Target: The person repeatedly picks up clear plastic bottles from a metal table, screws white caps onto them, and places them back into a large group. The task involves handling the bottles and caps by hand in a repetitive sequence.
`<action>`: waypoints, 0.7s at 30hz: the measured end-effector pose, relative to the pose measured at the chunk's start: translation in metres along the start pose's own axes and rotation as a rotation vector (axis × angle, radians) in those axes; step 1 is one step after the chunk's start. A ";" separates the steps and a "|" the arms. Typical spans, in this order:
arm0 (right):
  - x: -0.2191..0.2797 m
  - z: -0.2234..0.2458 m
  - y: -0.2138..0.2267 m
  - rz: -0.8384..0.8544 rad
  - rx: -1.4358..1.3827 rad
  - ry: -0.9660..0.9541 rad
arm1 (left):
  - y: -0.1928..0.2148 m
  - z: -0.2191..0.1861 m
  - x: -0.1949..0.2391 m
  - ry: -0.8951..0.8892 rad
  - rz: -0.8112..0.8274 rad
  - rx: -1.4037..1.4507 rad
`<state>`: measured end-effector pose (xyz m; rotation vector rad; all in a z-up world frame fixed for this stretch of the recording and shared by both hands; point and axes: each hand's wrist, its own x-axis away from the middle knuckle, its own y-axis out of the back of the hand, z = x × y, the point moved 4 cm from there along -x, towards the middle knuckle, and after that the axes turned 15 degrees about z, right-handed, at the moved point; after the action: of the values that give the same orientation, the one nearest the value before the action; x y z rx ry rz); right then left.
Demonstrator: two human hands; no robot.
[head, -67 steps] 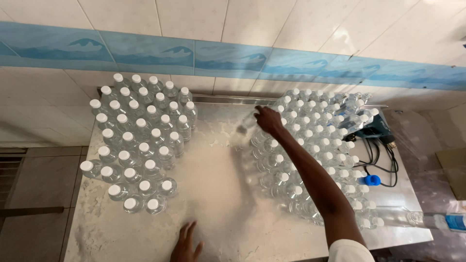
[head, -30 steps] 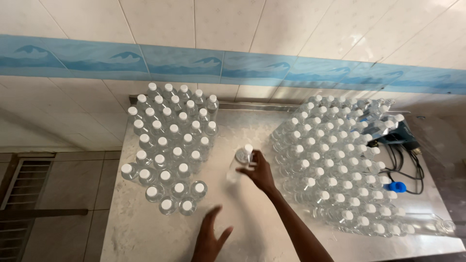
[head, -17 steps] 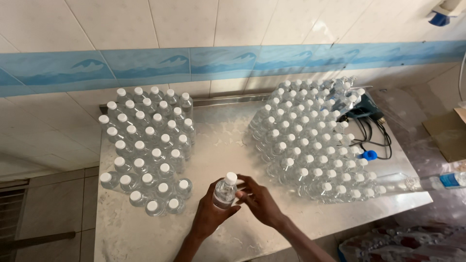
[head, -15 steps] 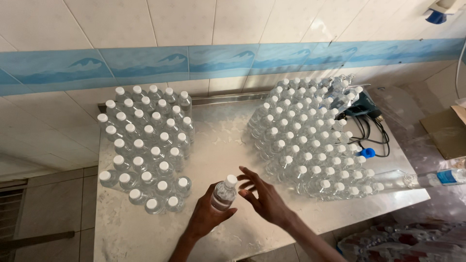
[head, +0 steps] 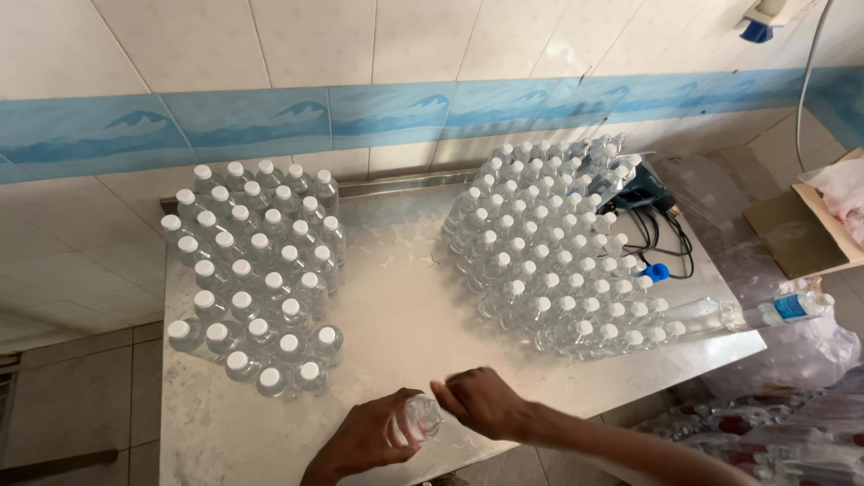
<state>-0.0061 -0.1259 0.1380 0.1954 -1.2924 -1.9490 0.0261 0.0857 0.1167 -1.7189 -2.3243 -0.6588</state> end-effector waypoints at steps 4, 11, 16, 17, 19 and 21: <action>0.009 -0.003 0.004 0.192 -0.549 -0.444 | -0.006 0.010 -0.003 0.081 -0.019 -0.024; 0.028 0.017 -0.001 -0.126 0.496 0.213 | -0.006 0.006 -0.010 0.087 0.170 -0.071; 0.019 -0.046 -0.055 0.098 -0.258 -0.396 | -0.014 0.004 -0.025 0.139 0.065 -0.141; 0.019 -0.053 -0.061 0.203 -0.464 -0.495 | -0.015 0.003 -0.028 0.159 0.033 -0.177; 0.022 -0.033 -0.039 0.183 -0.397 -0.510 | -0.019 0.013 -0.032 0.112 0.062 -0.144; 0.027 -0.028 -0.025 0.158 -0.325 -0.522 | -0.015 0.018 -0.034 0.064 0.085 -0.115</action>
<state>-0.0231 -0.1591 0.1114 -0.5946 -1.2294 -2.1092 0.0251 0.0607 0.0838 -1.8057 -2.1970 -0.8330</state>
